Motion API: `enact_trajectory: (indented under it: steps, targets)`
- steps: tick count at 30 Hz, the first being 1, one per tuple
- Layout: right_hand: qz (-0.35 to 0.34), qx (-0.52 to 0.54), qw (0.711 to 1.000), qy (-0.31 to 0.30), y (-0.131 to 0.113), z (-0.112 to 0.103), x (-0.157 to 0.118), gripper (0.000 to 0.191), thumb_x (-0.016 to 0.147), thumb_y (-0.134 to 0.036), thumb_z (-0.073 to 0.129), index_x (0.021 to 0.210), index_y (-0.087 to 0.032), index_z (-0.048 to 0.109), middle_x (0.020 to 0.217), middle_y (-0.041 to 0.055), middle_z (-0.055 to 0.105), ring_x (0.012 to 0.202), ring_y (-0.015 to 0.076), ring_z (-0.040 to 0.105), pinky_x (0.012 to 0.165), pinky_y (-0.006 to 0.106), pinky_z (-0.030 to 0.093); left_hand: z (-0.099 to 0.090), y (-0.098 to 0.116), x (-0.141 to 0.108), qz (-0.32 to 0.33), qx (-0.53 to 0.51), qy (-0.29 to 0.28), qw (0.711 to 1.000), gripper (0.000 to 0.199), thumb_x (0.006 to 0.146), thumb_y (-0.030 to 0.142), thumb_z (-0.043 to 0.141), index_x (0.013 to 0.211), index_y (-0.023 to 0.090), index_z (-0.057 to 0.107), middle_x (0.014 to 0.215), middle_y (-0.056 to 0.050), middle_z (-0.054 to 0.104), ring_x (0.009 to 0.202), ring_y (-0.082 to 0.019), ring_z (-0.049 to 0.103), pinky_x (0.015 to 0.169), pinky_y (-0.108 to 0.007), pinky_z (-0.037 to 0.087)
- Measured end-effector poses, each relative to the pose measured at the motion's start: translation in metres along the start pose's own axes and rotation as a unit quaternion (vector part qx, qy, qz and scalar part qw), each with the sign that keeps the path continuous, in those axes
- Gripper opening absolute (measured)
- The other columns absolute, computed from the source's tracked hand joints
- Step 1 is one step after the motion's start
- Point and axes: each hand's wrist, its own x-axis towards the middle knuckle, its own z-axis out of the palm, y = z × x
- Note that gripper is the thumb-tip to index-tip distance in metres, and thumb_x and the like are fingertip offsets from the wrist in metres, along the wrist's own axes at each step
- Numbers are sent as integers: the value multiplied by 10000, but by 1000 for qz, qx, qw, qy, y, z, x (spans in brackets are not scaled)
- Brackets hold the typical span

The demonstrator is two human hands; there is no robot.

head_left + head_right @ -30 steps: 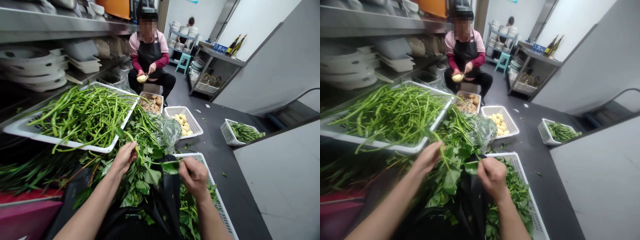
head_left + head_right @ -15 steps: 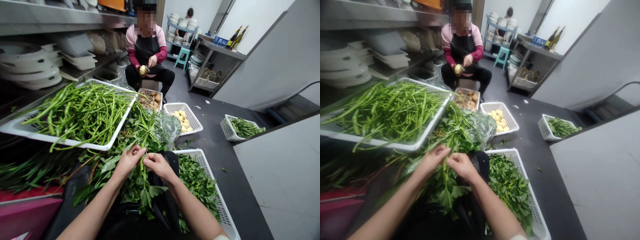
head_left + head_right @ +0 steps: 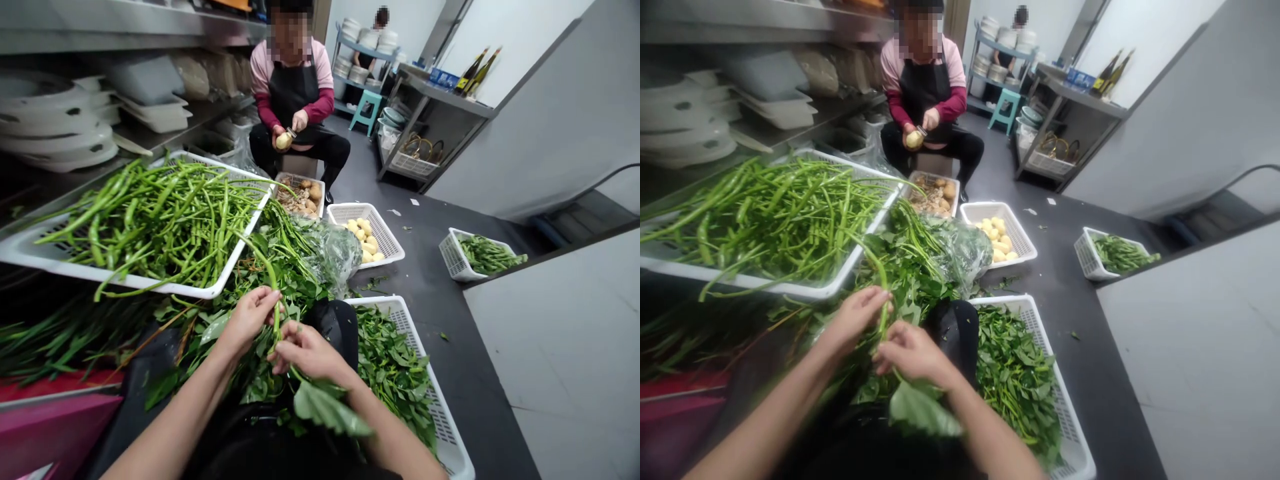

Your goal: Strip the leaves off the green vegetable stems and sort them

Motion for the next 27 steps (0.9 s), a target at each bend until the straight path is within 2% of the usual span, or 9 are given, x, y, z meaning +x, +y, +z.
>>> enact_trajectory:
  steps: [3,6,8,11,17,21,22,25,27]
  targets:
    - [-52,-177,983,15,0,13,-2,139,815,-209,437,677,-189,441,616,-17,566,514,96,504,547,205,402,-1,0,-3,3,36,-10,999,358,625,524,571,652,167,567,554,30,539,515,-117,474,486,-219,377]
    - [-110,-390,906,123,1,10,6,121,802,-156,459,693,-185,501,659,1,579,601,113,504,596,206,371,-2,-2,-7,16,74,-19,997,334,619,504,555,638,172,578,571,23,536,578,-140,502,530,-230,388]
    - [-105,-411,888,177,3,5,12,127,803,-141,447,723,-192,531,643,0,572,591,118,497,583,206,358,-2,-3,-9,23,92,-27,995,329,624,504,531,605,178,561,553,28,510,550,-134,473,514,-231,371]
    - [-110,-353,904,216,3,0,15,191,819,-141,401,670,-197,508,570,-16,522,536,111,470,552,204,342,-2,-5,-8,12,93,-33,995,333,648,511,479,610,186,537,552,27,494,519,-134,453,478,-235,355]
    - [-178,-454,863,132,-1,26,-4,227,835,-233,405,616,-195,450,546,-25,459,487,98,363,509,224,269,2,-22,3,73,132,63,987,280,716,449,451,587,204,487,530,35,464,540,-133,444,526,-244,363]
    - [-275,-366,888,-42,-3,37,-12,198,807,-239,425,616,-203,466,595,-34,510,537,88,430,527,196,307,5,-36,8,11,31,64,997,301,721,483,471,601,209,442,480,64,381,451,-106,376,441,-219,319]
    - [-286,-321,902,-37,-5,33,-11,207,815,-251,417,620,-204,469,608,-35,515,560,90,446,546,192,326,5,-36,8,-1,14,63,998,318,717,508,469,615,208,443,477,70,365,437,-101,363,427,-214,312]
    - [-196,-173,948,178,-12,6,0,110,791,-289,494,725,-201,499,699,-29,537,609,96,462,585,201,368,0,-29,4,-17,-29,13,999,389,672,580,520,655,195,463,510,72,378,444,-83,365,426,-196,314]
    - [-113,-83,964,227,-15,-13,11,286,672,-292,652,906,-196,519,827,-21,566,617,86,461,565,195,372,-5,-21,-2,-37,-48,-64,996,432,637,609,567,665,188,475,516,73,388,437,-69,346,412,-180,288]
